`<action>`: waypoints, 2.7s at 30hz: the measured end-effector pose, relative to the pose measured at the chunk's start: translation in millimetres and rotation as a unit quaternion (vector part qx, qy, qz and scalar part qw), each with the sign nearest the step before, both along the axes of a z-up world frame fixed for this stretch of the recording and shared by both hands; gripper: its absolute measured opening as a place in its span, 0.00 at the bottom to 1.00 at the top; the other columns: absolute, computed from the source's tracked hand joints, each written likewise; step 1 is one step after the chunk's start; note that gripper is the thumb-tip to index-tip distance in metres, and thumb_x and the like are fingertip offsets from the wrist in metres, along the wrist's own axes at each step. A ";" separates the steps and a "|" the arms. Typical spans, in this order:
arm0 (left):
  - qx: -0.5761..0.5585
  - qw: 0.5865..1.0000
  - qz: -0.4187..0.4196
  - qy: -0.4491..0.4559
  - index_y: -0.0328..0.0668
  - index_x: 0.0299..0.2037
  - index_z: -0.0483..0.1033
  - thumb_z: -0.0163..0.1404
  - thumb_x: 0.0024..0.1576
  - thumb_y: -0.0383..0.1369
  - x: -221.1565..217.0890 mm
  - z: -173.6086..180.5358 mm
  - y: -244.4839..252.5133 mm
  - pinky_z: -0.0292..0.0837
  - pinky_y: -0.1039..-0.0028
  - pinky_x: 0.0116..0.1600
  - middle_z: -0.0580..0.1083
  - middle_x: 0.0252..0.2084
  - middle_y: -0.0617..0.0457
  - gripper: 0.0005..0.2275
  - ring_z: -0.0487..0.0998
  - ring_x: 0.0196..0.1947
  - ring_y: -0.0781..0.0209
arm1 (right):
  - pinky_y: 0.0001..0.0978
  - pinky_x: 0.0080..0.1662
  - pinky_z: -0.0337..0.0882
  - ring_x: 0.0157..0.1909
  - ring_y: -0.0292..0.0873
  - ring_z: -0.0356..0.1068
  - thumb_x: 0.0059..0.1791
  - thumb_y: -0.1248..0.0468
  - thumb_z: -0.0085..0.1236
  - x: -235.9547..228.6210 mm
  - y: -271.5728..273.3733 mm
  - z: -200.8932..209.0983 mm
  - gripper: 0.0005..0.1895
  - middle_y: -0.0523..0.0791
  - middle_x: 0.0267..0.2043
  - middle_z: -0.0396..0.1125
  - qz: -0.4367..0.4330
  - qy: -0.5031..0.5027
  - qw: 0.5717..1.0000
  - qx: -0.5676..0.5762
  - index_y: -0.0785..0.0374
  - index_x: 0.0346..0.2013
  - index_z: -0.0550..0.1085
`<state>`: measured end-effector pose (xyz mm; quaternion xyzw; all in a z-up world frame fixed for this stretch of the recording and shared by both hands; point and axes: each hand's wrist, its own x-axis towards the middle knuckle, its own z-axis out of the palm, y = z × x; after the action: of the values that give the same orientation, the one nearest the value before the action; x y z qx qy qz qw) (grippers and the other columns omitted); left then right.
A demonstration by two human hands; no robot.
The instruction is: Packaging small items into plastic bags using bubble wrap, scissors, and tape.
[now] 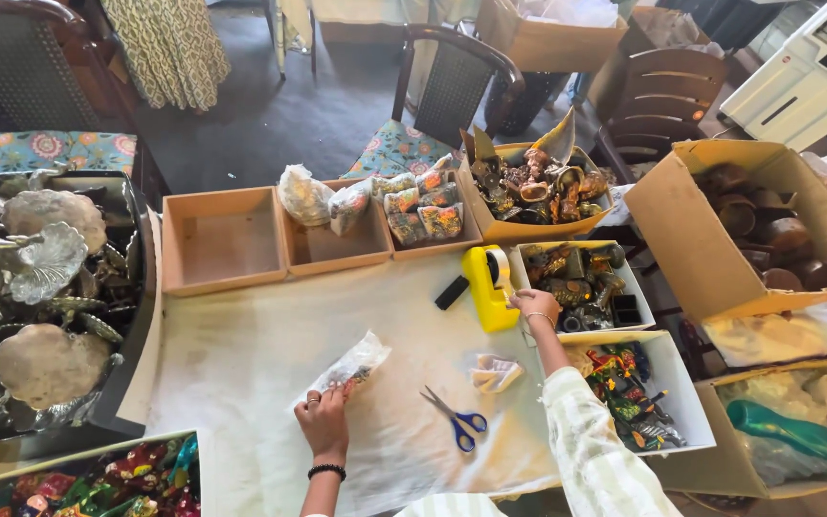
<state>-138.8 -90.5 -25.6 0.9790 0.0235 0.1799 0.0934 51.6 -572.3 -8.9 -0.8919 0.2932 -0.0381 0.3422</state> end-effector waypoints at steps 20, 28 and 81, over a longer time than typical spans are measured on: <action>0.006 1.000 0.016 -0.005 0.51 0.46 0.83 0.54 0.54 0.31 -2.0 3.8 -3.4 0.62 0.65 0.50 0.81 0.46 0.64 0.11 0.74 0.47 0.60 | 0.40 0.50 0.75 0.45 0.47 0.77 0.34 0.55 0.80 -21.0 3.0 -12.7 0.35 0.49 0.43 0.77 -0.048 0.016 0.998 -0.029 0.59 0.52 0.75; -0.004 1.000 0.009 0.017 0.50 0.46 0.82 0.52 0.56 0.33 0.7 -2.9 -2.0 0.63 0.65 0.51 0.80 0.47 0.63 0.10 0.74 0.48 0.60 | 0.44 0.45 0.75 0.43 0.48 0.78 0.41 0.62 0.70 -27.3 23.7 -1.4 0.27 0.46 0.38 0.78 -0.007 -0.004 0.992 -0.125 0.54 0.54 0.72; -0.013 0.999 -0.019 -0.048 0.50 0.32 0.79 0.53 0.55 0.30 8.8 13.4 5.8 0.61 0.62 0.48 0.78 0.35 0.59 0.03 0.73 0.47 0.54 | 0.47 0.37 0.74 0.36 0.53 0.76 0.40 0.33 0.65 -184.1 306.6 -15.6 0.31 0.50 0.34 0.75 0.187 0.164 0.964 -0.091 0.58 0.32 0.79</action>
<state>-130.0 -84.7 -12.2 0.9682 0.0028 0.2245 0.1104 -132.5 -265.7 -24.5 -0.9522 0.1687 0.1472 0.2076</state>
